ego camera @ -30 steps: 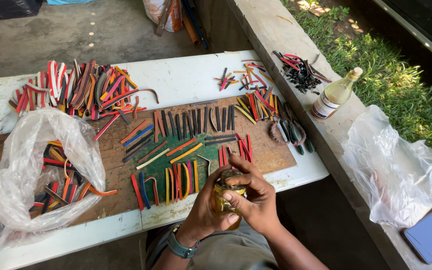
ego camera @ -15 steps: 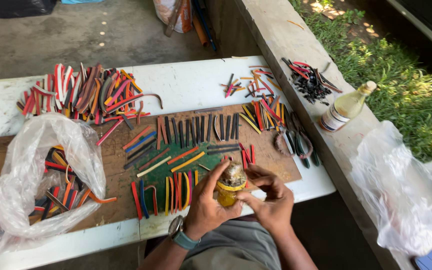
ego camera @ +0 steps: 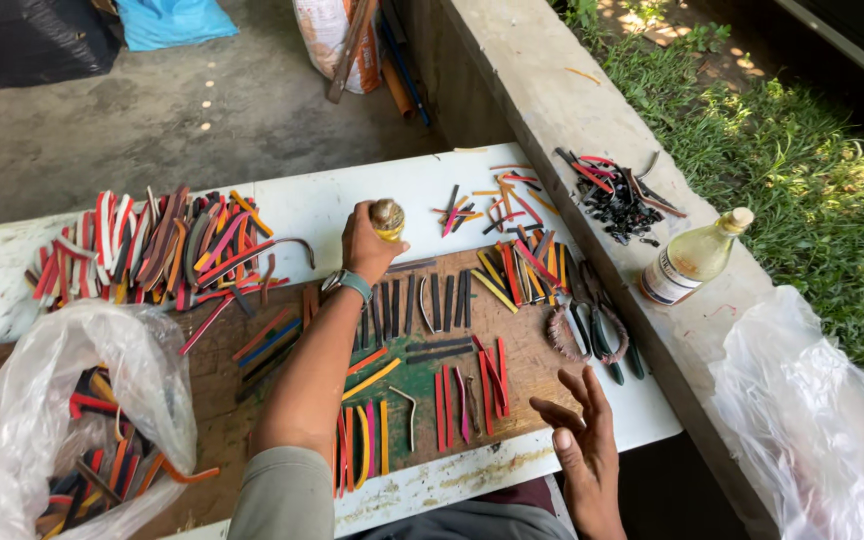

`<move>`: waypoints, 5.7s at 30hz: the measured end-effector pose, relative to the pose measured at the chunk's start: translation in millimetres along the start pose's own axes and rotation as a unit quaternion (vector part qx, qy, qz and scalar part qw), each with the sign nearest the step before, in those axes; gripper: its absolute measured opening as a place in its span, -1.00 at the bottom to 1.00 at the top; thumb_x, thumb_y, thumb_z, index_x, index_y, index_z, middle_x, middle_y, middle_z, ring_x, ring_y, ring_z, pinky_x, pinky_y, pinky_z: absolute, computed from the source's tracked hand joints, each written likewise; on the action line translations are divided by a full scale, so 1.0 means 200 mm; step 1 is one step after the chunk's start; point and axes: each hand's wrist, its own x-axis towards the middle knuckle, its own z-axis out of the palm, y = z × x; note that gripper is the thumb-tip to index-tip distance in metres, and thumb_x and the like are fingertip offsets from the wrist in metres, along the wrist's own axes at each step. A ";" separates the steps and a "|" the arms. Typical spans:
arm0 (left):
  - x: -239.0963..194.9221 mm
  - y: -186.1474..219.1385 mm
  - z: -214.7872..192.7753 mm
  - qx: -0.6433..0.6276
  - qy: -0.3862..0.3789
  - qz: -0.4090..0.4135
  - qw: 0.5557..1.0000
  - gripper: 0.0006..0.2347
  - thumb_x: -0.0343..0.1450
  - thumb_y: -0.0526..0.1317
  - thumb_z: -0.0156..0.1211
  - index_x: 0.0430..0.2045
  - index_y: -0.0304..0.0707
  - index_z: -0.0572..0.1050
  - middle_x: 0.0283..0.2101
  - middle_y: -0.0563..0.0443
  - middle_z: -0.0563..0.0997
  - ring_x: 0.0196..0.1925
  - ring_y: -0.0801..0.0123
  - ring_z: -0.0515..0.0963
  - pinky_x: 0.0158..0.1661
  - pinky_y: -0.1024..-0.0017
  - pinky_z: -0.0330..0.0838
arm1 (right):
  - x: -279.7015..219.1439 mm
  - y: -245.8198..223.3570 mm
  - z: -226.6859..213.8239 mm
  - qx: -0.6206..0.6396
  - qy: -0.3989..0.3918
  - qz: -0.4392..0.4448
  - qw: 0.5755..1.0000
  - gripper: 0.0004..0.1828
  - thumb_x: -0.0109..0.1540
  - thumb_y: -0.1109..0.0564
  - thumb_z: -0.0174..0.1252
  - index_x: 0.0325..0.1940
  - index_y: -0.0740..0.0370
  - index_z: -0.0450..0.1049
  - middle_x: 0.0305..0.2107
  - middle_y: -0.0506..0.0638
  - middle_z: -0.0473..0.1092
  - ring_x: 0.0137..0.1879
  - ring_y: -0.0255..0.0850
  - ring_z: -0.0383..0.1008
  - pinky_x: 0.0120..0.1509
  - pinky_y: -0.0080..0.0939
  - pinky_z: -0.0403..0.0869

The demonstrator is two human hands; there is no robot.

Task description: The person repeatedly picks up small colored rubber strips from a table, rubs them between the fingers, and places them back down. The person also briefly handles a small jar and a plastic bag containing more strips. The task appears to be sorting or inspecting the strips by hand.

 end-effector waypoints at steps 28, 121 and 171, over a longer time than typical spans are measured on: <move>-1.19 0.87 -0.56 -0.411 -0.026 0.142 0.900 -0.28 0.62 0.14 -0.22 0.54 -0.33 -0.34 0.58 -0.33 -0.04 0.62 0.01 -0.02 0.51 0.21 -0.06 | -0.02 -0.45 0.65 -0.035 -0.297 -0.173 0.938 0.01 0.39 -0.48 -0.60 0.63 0.37 -0.23 0.61 0.29 -0.31 0.72 0.10 -0.41 0.70 0.05 -0.33; -1.09 0.56 -0.50 -0.758 -0.258 -0.098 0.591 -0.34 0.56 0.23 -0.28 0.55 -0.07 -0.06 0.44 -0.25 0.19 0.43 -0.16 0.17 0.47 -0.06 -0.13 | -0.33 -0.25 0.43 -0.156 -0.377 -0.200 0.891 -0.06 0.25 -0.20 0.04 0.58 0.36 -0.02 0.57 0.36 -0.29 0.69 0.24 -0.39 0.62 0.18 -0.21; -1.29 0.74 -0.46 -0.502 -0.094 0.030 0.859 -0.32 0.57 0.21 -0.46 0.54 -0.14 -0.34 0.60 -0.25 -0.13 0.61 -0.02 -0.06 0.53 -0.01 -0.18 | -0.27 -0.35 0.44 -0.158 -0.336 -0.179 0.911 0.14 0.32 -0.63 -0.59 0.65 0.32 -0.26 0.62 0.33 -0.38 0.74 0.21 -0.46 0.73 0.16 -0.33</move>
